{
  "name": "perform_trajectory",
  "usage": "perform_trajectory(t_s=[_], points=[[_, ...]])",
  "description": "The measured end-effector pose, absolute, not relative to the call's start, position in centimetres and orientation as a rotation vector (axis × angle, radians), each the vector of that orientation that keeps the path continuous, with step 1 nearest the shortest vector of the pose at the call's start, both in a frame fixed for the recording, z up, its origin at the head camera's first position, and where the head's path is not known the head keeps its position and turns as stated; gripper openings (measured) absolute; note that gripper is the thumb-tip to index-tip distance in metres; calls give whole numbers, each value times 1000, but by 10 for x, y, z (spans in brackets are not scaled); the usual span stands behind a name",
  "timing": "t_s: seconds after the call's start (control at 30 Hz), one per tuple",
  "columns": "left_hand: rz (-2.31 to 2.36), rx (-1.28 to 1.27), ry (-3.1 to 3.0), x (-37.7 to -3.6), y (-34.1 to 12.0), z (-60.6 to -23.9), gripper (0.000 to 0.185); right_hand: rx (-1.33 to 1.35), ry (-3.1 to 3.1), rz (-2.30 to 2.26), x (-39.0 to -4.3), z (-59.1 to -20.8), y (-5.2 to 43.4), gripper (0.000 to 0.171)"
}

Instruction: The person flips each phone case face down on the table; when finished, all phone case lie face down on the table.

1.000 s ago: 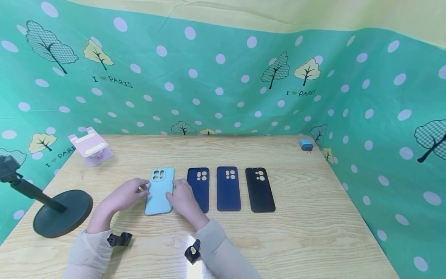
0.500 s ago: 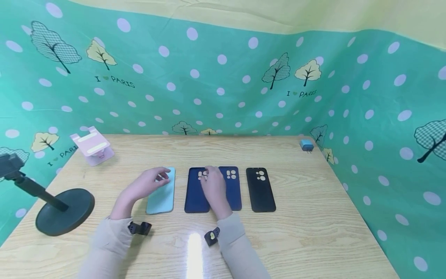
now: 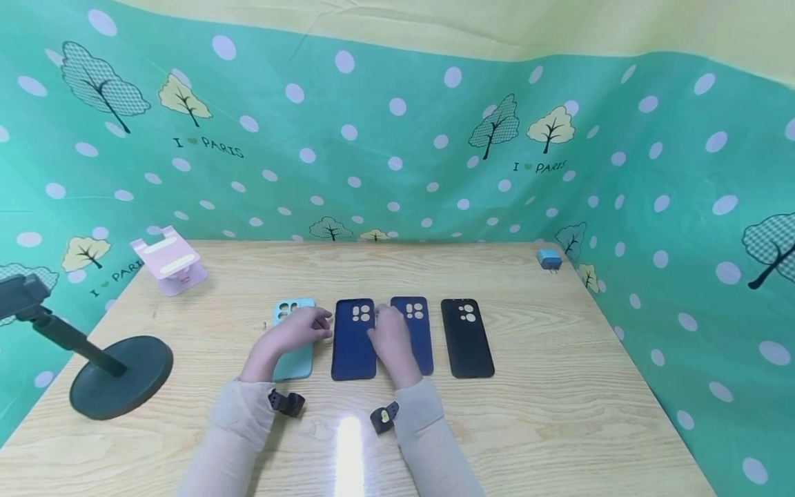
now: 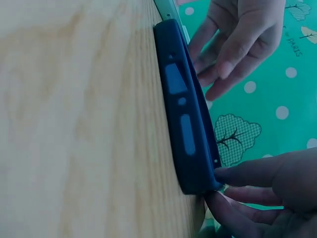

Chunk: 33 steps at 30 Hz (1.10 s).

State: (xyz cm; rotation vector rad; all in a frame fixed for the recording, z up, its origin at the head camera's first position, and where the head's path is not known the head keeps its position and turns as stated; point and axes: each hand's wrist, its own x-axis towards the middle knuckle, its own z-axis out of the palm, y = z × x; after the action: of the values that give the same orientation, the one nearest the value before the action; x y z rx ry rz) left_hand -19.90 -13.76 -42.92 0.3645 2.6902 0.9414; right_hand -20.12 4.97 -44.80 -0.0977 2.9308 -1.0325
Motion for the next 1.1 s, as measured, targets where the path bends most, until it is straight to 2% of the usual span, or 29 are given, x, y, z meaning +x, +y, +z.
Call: perform_trajectory(t_s=[0.17, 0.6, 1.1], points=[[983, 297, 2671, -200, -134, -436, 46, -140, 2911, -1050, -202, -449, 47, 33], [1097, 251, 2667, -202, -141, -441, 49, -39, 2793, -1296, -203, -456, 45, 32], [1121, 256, 2692, -197, -152, -420, 56, -121, 2640, -1383, -202, -459, 37, 35]])
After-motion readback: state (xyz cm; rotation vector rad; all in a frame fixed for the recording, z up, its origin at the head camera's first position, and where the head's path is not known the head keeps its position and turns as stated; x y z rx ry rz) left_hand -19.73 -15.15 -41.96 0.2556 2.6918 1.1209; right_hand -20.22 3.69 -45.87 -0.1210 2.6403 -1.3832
